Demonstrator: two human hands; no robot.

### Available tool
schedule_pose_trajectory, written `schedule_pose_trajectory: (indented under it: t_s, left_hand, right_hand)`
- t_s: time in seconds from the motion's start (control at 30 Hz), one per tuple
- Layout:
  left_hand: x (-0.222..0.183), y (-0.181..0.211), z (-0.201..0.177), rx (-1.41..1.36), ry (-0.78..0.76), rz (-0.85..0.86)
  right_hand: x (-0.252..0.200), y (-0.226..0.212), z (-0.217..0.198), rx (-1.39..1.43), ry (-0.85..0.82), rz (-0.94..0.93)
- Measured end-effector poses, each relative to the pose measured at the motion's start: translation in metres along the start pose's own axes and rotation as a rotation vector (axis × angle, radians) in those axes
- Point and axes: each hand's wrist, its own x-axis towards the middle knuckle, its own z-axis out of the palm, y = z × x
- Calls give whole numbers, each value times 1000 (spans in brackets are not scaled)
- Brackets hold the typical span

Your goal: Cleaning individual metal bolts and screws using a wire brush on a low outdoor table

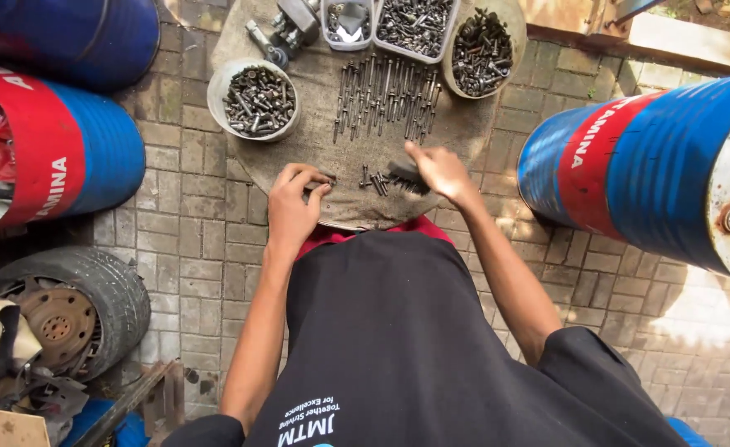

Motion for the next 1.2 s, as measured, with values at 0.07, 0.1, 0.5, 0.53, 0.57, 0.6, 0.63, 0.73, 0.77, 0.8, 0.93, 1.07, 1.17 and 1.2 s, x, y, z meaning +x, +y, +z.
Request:
schedule_pose_trajectory:
  t_s: [0.07,0.1,0.5,0.53,0.57,0.6,0.63,0.73,0.77,0.8,0.93,1.07,1.17,1.2]
  left_hand:
    - [-6,-26,14,166,-32,-35]
    - [-9,-38,22,330,-70,-64]
    - [8,-70,43,9,-105,-272]
    - [8,-59,38,9,-110,-272]
    - [8,-48,33,-119,-150,-317]
    - [8,-37,27,-247,-191,-362]
    - [6,-34,29,-246,-189,-368]
    - [2,-31,35,-524,-235,-419]
    - [-1,-32,37,-579,-248,-437]
    - [-4,-32,38,-634,-261,-454]
    - [-8,-11,39,-720,-290,-473]
    - [-21,15,12,-534,-318,-496]
    - [-25,22,-9,-315,-309,-477]
    - [-30,21,-13,-226,-312,-517]
  right_hand:
    - [-13,-4,4,-22,-28,27]
    - [-20,-5,5,-40,-50,58]
    - [24,76,58,-303,309,-124]
    - [24,80,60,-302,309,-119]
    - [25,83,63,-335,357,-117]
    - [26,85,66,-368,405,-115]
    - [18,80,65,-368,399,-117]
    - [-2,58,58,-444,593,-225]
    - [-9,48,52,-222,532,-387]
    - [-16,39,47,4,464,-543]
    - [-46,-17,33,430,-99,-623]
    - [-52,-22,63,425,1,-659]
    - [-64,-29,66,350,85,-788]
    - [-69,-29,69,338,74,-826]
